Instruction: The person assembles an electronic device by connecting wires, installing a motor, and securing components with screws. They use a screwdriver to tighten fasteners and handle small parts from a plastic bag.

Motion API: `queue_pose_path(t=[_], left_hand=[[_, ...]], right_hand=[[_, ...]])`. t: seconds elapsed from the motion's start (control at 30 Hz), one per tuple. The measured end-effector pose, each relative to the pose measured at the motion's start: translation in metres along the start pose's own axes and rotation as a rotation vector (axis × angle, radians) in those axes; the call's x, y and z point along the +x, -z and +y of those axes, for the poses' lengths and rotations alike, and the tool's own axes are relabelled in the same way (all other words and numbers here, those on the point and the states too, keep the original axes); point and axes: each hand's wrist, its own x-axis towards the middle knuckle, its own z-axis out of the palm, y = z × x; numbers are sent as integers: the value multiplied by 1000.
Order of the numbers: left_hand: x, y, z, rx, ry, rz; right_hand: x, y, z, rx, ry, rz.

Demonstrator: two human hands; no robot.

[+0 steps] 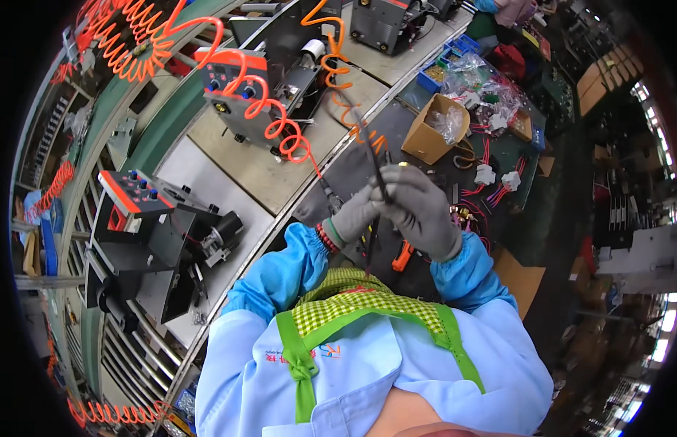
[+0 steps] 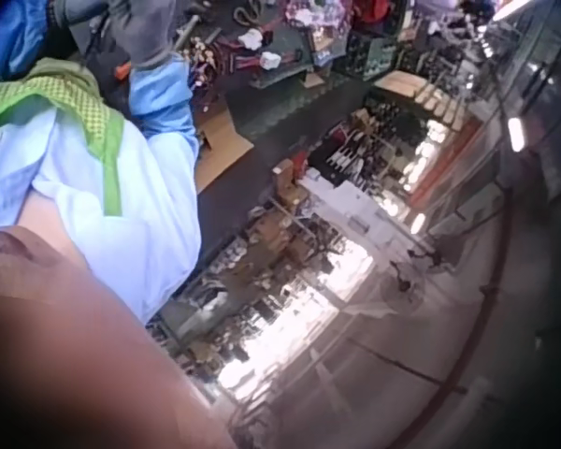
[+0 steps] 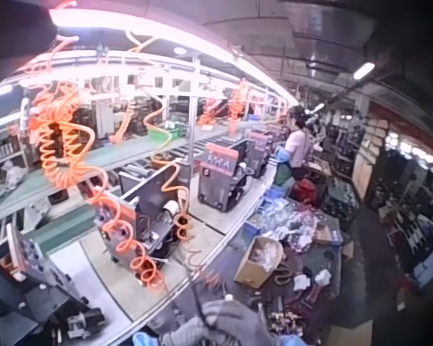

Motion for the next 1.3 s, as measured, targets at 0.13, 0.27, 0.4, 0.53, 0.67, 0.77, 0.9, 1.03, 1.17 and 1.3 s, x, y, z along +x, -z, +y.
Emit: queue_pose_path(t=[0.13,0.27,0.4,0.53,0.67,0.77,0.9,1.03,1.17,1.3], left_hand=[[-22,16,22,-665,246,192],[-53,67,57,-454,64,175],[-82,74,91,-140,148,151],[-111,57,112,-170,68,234],[-146,56,134,100,114,456],[-190,63,134,466,280,525],[-245,82,101,841,209,889],[-284,114,73,549,274,1195],[-285,154,36,627,318,1334],[-297,162,9,571,320,1531]], right_hand=[[11,11,-28,-112,215,-331],[24,27,-23,-264,124,-245],[65,0,-30,-176,259,-311],[83,-47,-34,51,406,-554],[98,-74,-53,-30,594,-539],[110,-88,-61,24,570,-387],[135,-115,-92,52,731,-355],[143,-158,-126,4,661,-788],[156,-206,-143,-229,785,-919],[170,-234,-137,-428,867,-838]])
